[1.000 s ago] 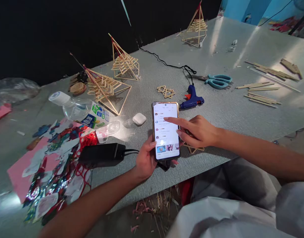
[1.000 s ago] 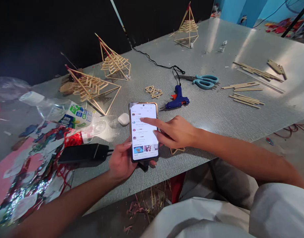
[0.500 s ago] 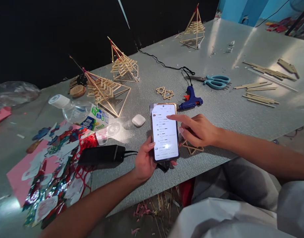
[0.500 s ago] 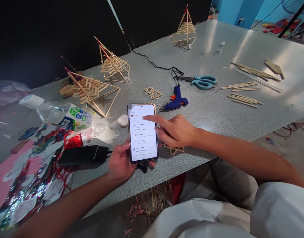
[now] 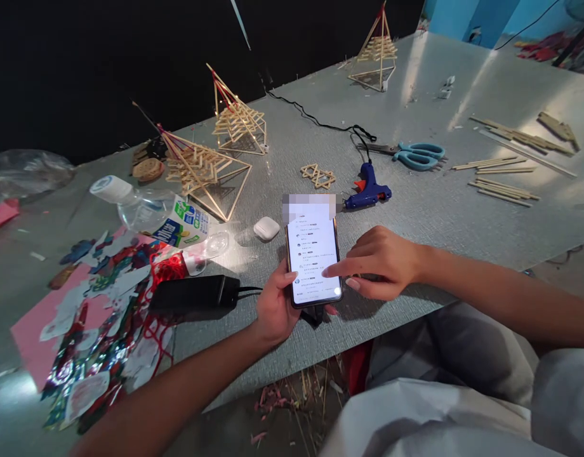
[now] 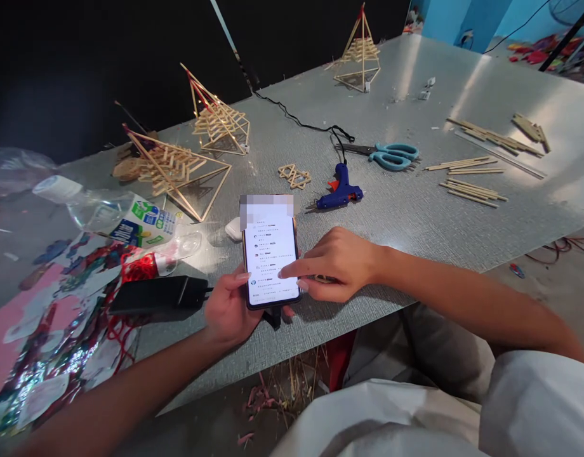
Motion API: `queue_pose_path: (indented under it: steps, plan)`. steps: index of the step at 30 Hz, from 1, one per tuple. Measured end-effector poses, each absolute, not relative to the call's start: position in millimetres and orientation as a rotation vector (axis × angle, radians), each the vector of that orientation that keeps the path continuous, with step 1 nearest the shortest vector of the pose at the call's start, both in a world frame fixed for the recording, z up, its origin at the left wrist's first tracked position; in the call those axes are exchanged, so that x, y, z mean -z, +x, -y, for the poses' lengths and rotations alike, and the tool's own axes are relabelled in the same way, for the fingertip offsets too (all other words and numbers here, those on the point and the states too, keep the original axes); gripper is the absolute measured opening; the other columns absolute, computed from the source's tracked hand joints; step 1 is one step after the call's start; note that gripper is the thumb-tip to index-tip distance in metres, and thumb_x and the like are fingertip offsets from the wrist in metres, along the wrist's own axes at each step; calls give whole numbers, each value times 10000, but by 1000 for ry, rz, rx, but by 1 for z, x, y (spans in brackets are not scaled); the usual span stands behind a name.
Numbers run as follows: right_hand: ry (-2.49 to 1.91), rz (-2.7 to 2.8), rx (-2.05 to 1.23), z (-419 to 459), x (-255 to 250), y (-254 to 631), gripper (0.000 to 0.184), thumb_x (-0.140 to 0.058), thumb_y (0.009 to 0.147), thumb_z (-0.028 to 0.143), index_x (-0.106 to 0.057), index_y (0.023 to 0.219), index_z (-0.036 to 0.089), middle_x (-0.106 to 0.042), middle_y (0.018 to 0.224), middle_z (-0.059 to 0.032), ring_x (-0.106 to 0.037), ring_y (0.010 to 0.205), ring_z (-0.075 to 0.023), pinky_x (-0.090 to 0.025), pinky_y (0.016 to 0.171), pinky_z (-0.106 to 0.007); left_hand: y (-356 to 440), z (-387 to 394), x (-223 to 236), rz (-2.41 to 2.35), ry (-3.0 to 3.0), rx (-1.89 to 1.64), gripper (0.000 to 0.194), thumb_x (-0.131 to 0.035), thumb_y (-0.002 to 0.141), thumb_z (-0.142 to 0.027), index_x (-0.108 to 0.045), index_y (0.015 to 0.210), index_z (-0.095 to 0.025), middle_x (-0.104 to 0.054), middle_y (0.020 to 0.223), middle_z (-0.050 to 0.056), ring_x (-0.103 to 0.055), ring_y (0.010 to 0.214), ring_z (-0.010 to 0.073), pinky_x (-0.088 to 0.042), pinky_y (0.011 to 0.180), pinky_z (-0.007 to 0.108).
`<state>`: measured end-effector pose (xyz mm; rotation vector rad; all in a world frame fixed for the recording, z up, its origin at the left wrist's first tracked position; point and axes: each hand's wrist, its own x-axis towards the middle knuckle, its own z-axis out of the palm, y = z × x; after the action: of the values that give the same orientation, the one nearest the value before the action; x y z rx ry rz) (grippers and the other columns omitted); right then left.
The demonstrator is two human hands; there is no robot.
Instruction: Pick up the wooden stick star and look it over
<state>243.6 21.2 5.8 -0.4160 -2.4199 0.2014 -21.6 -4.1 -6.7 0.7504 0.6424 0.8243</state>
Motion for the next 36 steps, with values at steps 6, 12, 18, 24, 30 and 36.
queue_pose_path:
  steps: [6, 12, 18, 24, 30, 36]
  plan:
    - [-440, 2495, -201, -20, -8, 245, 389, -428, 1133, 353, -689, 1369, 188, -733, 751, 13, -630, 585, -125, -369, 586, -309, -20, 1, 6, -691, 789, -862, 816, -645, 923, -427, -459, 1673, -164, -789, 1332, 197, -818, 932, 379, -702, 544, 449]
    - [-456, 2503, -207, -21, -6, 245, 397, -416, 1137, 366, -689, 1372, 200, -733, 755, 17, -617, 578, -123, -365, 587, -310, -18, 1, 5, -717, 799, -872, 858, -656, 906, -418, -440, 1685, -133, -759, 1403, 219, -816, 974, 390, -697, 547, 426]
    - [-429, 2466, -205, -21, -7, 244, 378, -441, 1134, 351, -694, 1363, 191, -737, 763, 23, -604, 567, -120, -368, 585, -312, -18, 2, 4, -706, 798, -878, 809, -658, 912, -414, -481, 1658, -155, -778, 1369, 204, -819, 976, 394, -700, 550, 420]
    - [-566, 2426, -133, -21, -4, 246, 405, -437, 1146, 354, -657, 1431, 167, -720, 721, 24, -589, 554, -123, -353, 588, -312, -17, 1, 4, -662, 778, -886, 797, -665, 909, -386, -470, 1645, -151, -815, 1247, 171, -827, 911, 372, -710, 546, 431]
    - [-852, 2293, -64, -21, -4, 249, 488, -298, 1167, 286, -495, 1576, 106, -589, 587, 76, -530, 496, -134, -346, 572, -297, -13, 1, 3, -674, 773, -861, 847, -698, 877, -307, -415, 1662, -165, -805, 1256, 169, -811, 1116, 453, -706, 525, 412]
    - [-685, 2330, -34, -21, -8, 245, 372, -350, 1169, 268, -633, 1368, 131, -673, 664, 44, -531, 501, -114, -326, 556, -300, -13, 0, 6, -674, 750, -861, 813, -685, 915, -372, -416, 1654, -167, -807, 1273, 172, -823, 1086, 443, -707, 517, 416]
